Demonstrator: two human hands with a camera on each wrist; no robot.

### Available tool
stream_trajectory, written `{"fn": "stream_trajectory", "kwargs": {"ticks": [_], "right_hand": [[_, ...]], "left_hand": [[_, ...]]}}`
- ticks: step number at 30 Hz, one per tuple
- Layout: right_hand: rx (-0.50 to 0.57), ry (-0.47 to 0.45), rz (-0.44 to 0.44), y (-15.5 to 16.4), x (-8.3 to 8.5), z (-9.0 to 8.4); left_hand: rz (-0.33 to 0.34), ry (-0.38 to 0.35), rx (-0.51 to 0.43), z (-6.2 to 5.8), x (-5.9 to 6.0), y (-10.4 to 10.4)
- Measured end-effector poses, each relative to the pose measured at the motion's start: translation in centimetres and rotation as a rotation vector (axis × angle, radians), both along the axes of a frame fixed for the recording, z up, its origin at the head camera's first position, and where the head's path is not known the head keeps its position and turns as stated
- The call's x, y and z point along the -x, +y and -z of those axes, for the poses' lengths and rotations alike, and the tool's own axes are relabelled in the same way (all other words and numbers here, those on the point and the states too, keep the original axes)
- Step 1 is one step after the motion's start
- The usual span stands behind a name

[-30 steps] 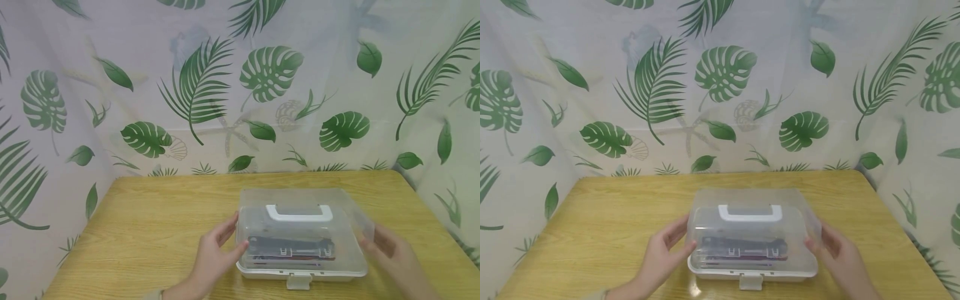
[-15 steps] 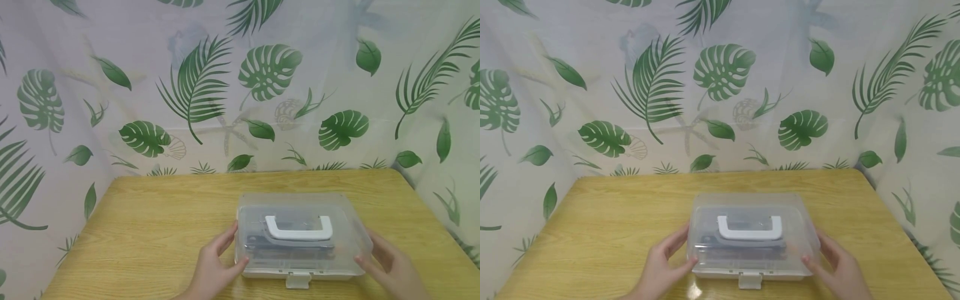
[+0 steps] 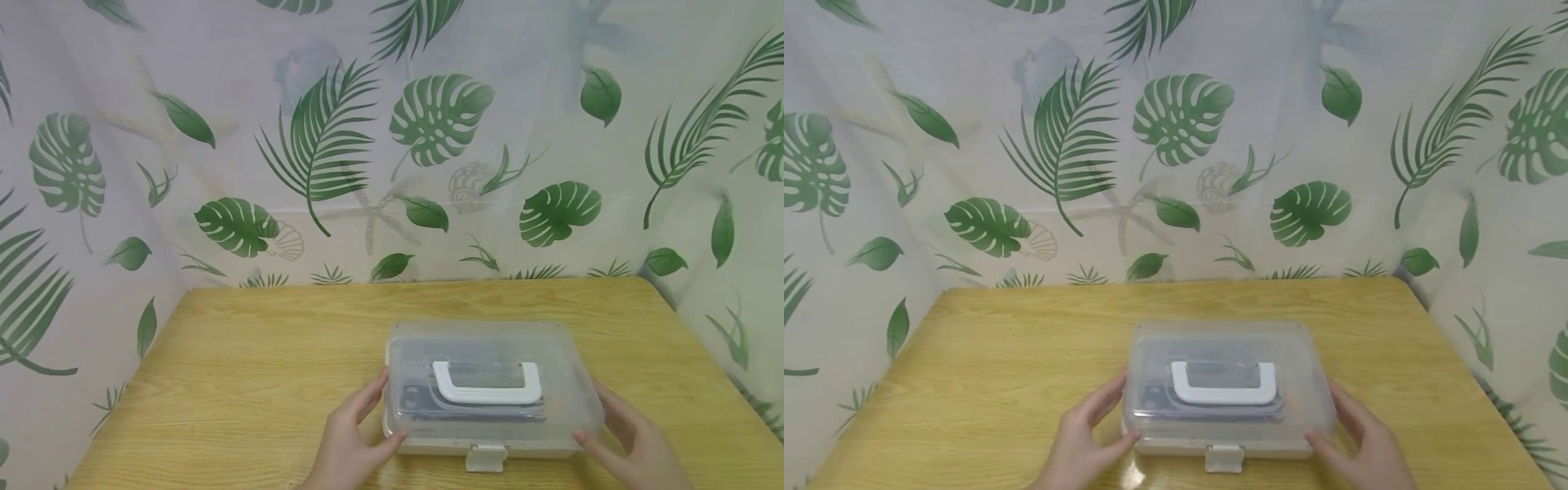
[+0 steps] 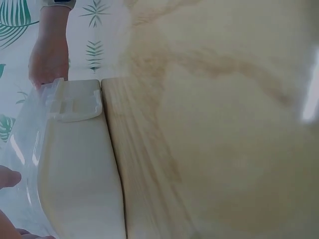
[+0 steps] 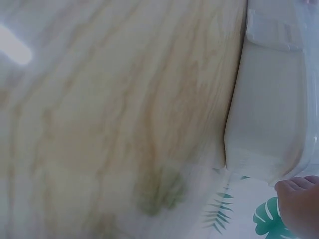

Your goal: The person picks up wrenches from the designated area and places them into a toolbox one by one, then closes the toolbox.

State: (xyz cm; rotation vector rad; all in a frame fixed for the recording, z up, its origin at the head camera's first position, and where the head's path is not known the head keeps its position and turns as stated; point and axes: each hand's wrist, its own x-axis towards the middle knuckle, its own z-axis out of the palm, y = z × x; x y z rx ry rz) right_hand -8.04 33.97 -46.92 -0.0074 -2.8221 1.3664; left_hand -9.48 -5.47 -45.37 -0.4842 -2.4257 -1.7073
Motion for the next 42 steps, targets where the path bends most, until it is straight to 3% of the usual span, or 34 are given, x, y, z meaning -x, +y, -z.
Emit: {"fn": "stream_trajectory", "kwargs": {"ticks": [5, 9, 12, 15, 18, 21, 24, 32, 37, 42], "right_hand": [[-0.051, -0.052, 0.002, -0.1, 0.1, -0.5], [-0.147, -0.059, 0.014, -0.4, 0.0, -1.2], [-0.228, 0.087, 0.022, -0.6, -0.4, -1.2], [-0.284, 0.323, -0.004, -0.7, -0.9, -1.1], [-0.342, 0.504, -0.06, -0.8, -1.0, -1.2], [-0.416, 0.601, -0.129, -0.8, -0.9, -1.7], [-0.483, 0.683, -0.199, -0.9, -0.8, -2.2], [-0.555, 0.934, -0.351, -2.3, -0.1, -2.7], [-0.584, 1.02, -0.442, -3.3, 0.2, -2.5], [-0.64, 1.039, -0.5, -4.4, -0.1, -2.1]], "left_hand": [[-0.032, 0.039, 0.141, -0.1, 0.0, -0.3], [-0.058, 0.117, 0.297, -0.2, 0.0, -0.6], [-0.057, 0.217, 0.416, -0.3, 0.0, -0.9], [-0.049, 0.365, 0.547, -0.3, 0.1, -1.2], [-0.038, 0.572, 0.692, -0.3, 0.5, -1.4], [-0.024, 0.782, 0.799, -0.4, 1.0, -1.3], [0.007, 0.938, 0.84, -0.5, 1.5, -1.0], [0.065, 1.206, 0.904, -0.4, 1.9, 0.8], [0.11, 1.29, 0.931, -0.4, 2.0, 2.2], [0.18, 1.305, 0.975, -0.5, 1.9, 3.3]]}}
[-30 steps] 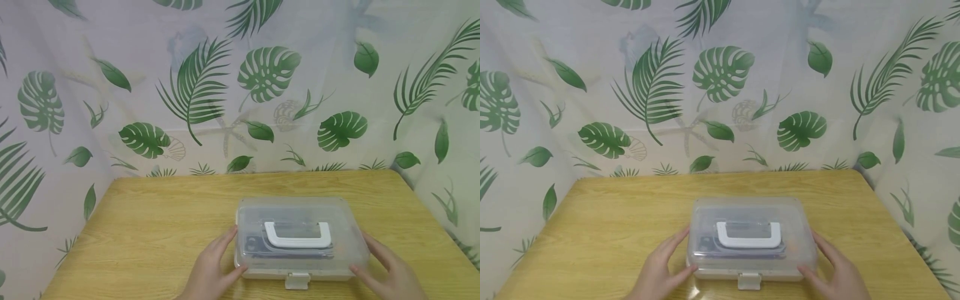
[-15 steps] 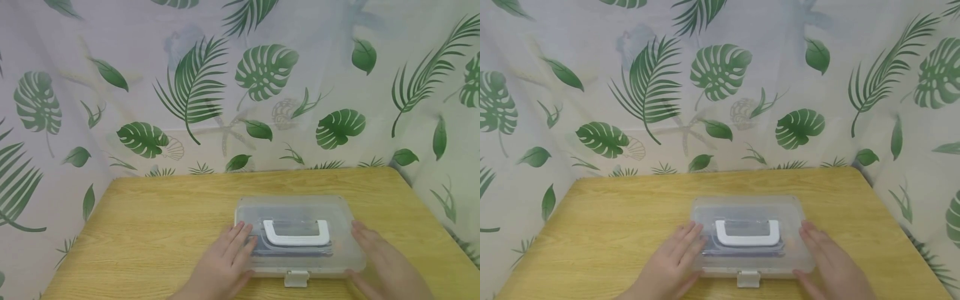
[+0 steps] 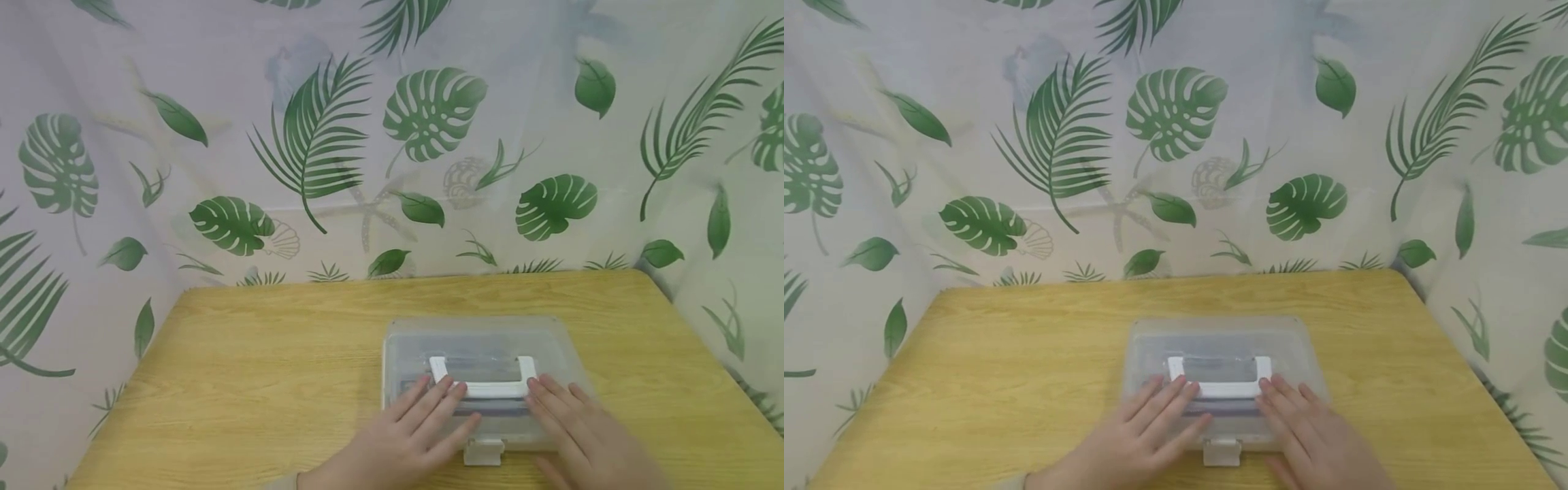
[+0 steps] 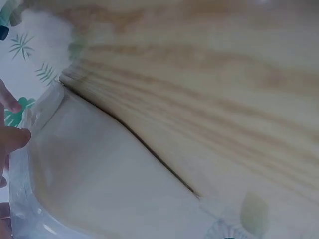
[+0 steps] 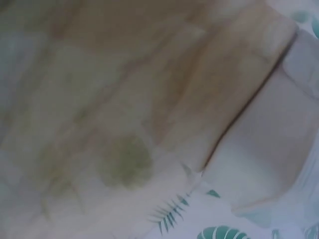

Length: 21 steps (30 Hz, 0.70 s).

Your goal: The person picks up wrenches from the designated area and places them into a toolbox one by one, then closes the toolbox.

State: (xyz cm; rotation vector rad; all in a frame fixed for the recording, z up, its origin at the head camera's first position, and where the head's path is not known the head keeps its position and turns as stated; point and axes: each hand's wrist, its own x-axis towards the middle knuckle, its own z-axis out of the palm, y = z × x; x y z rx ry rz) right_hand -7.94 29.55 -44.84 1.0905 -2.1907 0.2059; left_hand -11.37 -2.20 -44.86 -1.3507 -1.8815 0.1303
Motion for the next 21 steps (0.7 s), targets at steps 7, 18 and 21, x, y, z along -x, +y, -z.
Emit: {"fn": "stream_trajectory", "kwargs": {"ticks": [7, 18, 21], "right_hand": [[-0.005, 0.041, -0.039, -1.1, 0.1, 1.0], [0.0, 0.192, -0.054, -1.6, 1.1, 2.6], [0.016, 0.257, -0.066, -1.9, 1.5, 2.6]], "left_hand": [[0.002, 0.048, 0.081, 0.1, 0.2, 0.9], [0.04, 0.202, 0.063, 1.0, 1.4, 1.7], [0.05, 0.22, 0.056, 1.4, 1.4, 2.0]]}}
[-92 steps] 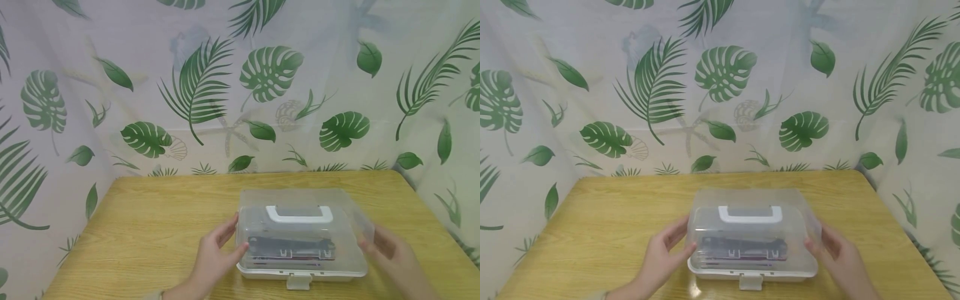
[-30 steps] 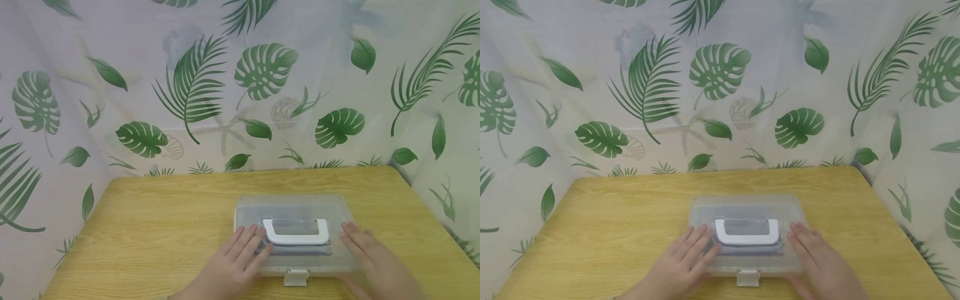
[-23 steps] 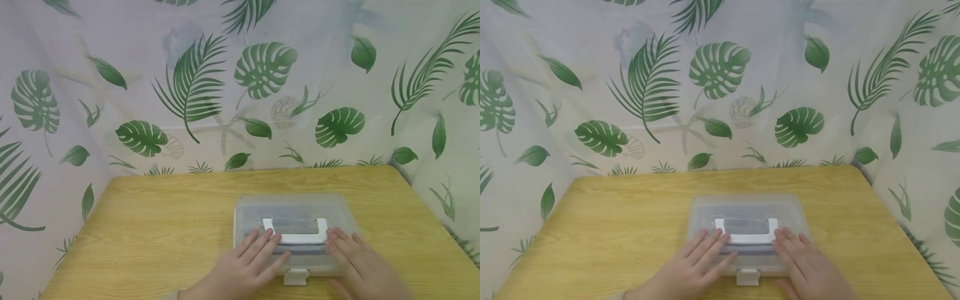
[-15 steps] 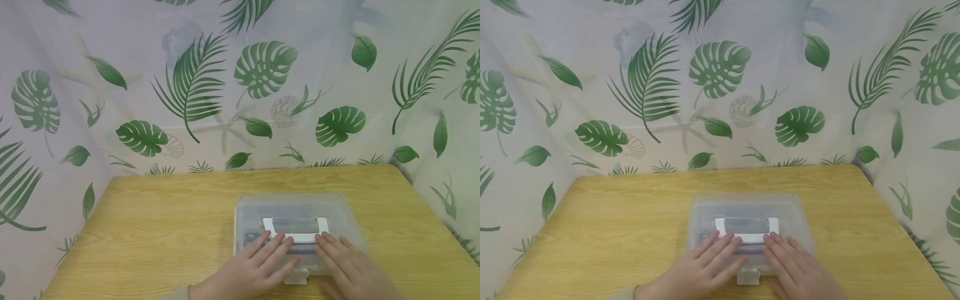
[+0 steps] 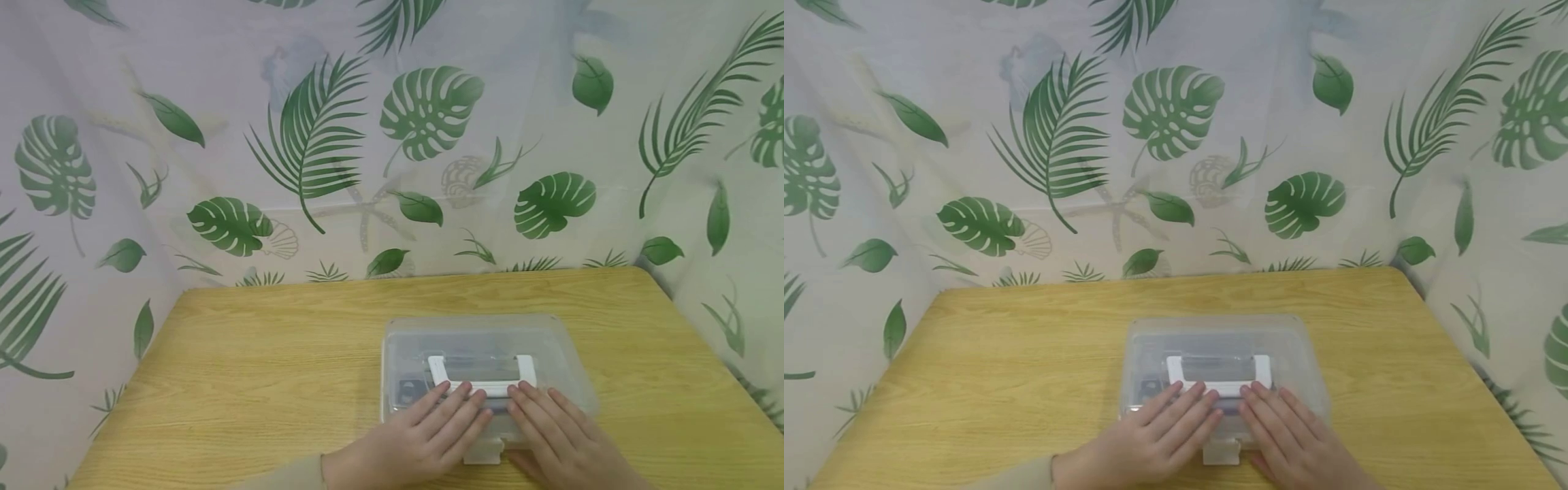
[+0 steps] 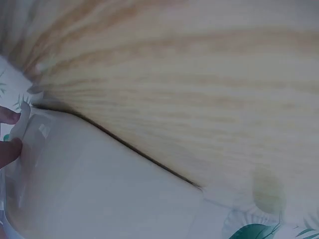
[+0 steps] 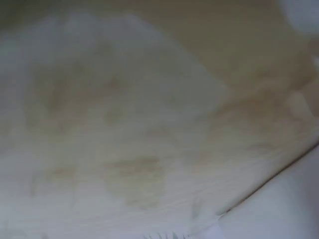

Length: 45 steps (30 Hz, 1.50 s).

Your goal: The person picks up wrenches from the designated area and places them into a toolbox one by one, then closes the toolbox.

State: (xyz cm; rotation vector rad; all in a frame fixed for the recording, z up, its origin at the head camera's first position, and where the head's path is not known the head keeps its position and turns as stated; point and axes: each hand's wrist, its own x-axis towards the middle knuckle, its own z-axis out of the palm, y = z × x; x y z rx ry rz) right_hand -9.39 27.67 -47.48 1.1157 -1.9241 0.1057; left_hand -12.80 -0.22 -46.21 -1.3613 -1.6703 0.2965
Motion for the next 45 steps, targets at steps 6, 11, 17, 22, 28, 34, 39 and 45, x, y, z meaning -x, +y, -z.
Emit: {"fn": "stream_trajectory", "kwargs": {"ticks": [6, 11, 17, 22, 28, 34, 39, 45], "right_hand": [[0.021, 0.085, -0.005, -0.7, 0.4, -0.4], [0.042, 0.109, -0.021, -0.8, 0.6, -0.4], [0.037, 0.08, -0.025, -0.5, 0.5, 0.1], [0.02, 0.03, -0.021, -0.2, 0.3, 0.2], [0.01, 0.018, -0.019, -0.1, 0.2, 0.1], [-0.019, 0.004, -0.037, 0.3, 0.2, 0.1], [-0.032, 0.0, -0.044, 0.5, 0.4, 0.2], [-0.052, -0.049, -0.028, 0.6, 0.1, 0.1]], "left_hand": [[0.026, 0.042, -0.032, 0.1, 0.1, 0.5], [0.023, 0.037, -0.037, 0.1, 0.1, 0.5], [0.024, 0.024, -0.02, 0.1, 0.0, 0.4], [0.026, 0.02, -0.014, 0.1, 0.0, 0.4], [0.022, 0.04, -0.033, -0.1, -0.1, 0.8], [0.017, 0.025, -0.001, -0.4, -0.1, 0.7], [0.018, -0.007, 0.03, -0.4, -0.1, 0.4], [0.005, -0.055, 0.055, -0.6, -0.4, 0.1]]}}
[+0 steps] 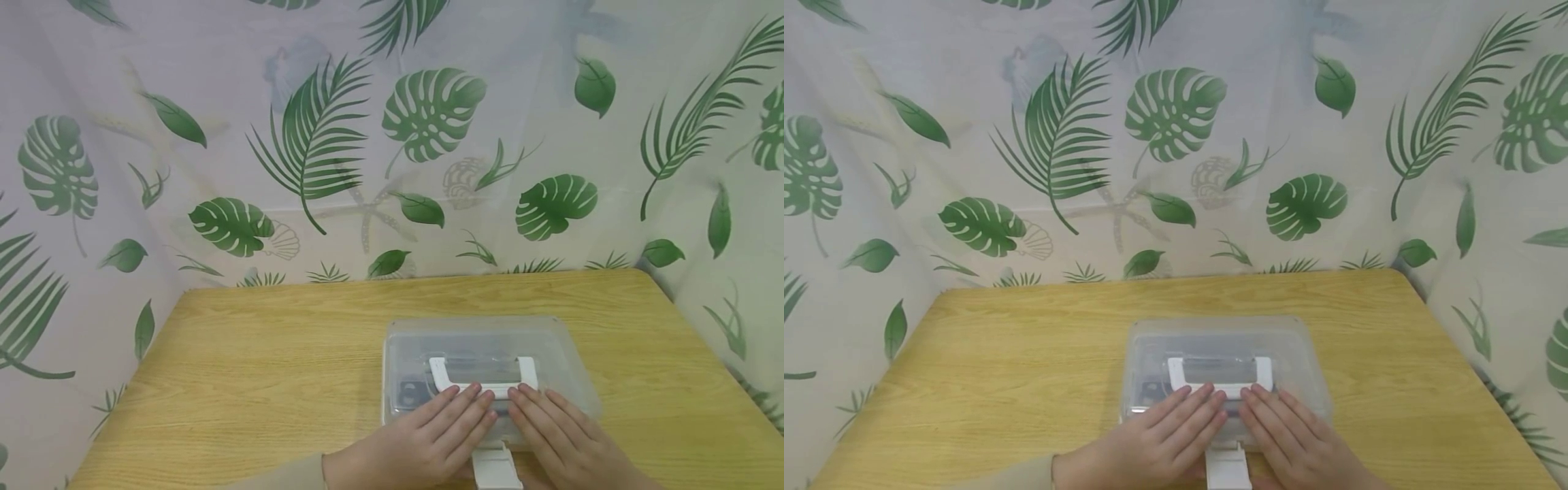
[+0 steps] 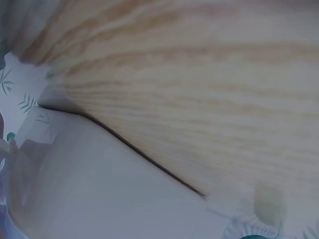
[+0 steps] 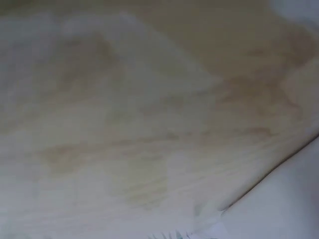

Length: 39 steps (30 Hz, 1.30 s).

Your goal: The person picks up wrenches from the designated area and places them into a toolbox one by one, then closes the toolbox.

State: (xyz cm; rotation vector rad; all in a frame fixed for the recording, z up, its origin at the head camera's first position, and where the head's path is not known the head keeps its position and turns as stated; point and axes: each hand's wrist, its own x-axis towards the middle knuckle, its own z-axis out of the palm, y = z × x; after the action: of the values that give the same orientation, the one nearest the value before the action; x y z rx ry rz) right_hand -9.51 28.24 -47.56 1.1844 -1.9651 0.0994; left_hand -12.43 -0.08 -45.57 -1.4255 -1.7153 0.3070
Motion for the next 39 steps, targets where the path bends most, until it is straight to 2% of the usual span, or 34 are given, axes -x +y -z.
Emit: {"fn": "stream_trajectory", "kwargs": {"ticks": [6, 14, 22, 30, 39], "right_hand": [[0.013, -0.044, -0.013, -0.3, -0.1, -0.6], [0.063, 0.006, -0.071, -0.8, 0.4, -1.6], [0.087, 0.038, -0.115, -1.2, 0.6, -2.8], [0.055, 0.082, -0.14, -1.3, 0.9, -4.0], [0.06, 0.088, -0.156, -1.1, 1.1, -4.1]], "left_hand": [[0.005, -0.039, 0.01, -0.4, -0.1, 0.0], [0.036, -0.047, -0.016, -1.1, 0.1, 0.1], [0.074, -0.012, 0.049, -2.4, 0.6, 0.0], [0.131, 0.033, 0.047, -2.8, 1.3, 0.2], [0.167, 0.054, 0.05, -3.5, 1.7, 0.2]]}}
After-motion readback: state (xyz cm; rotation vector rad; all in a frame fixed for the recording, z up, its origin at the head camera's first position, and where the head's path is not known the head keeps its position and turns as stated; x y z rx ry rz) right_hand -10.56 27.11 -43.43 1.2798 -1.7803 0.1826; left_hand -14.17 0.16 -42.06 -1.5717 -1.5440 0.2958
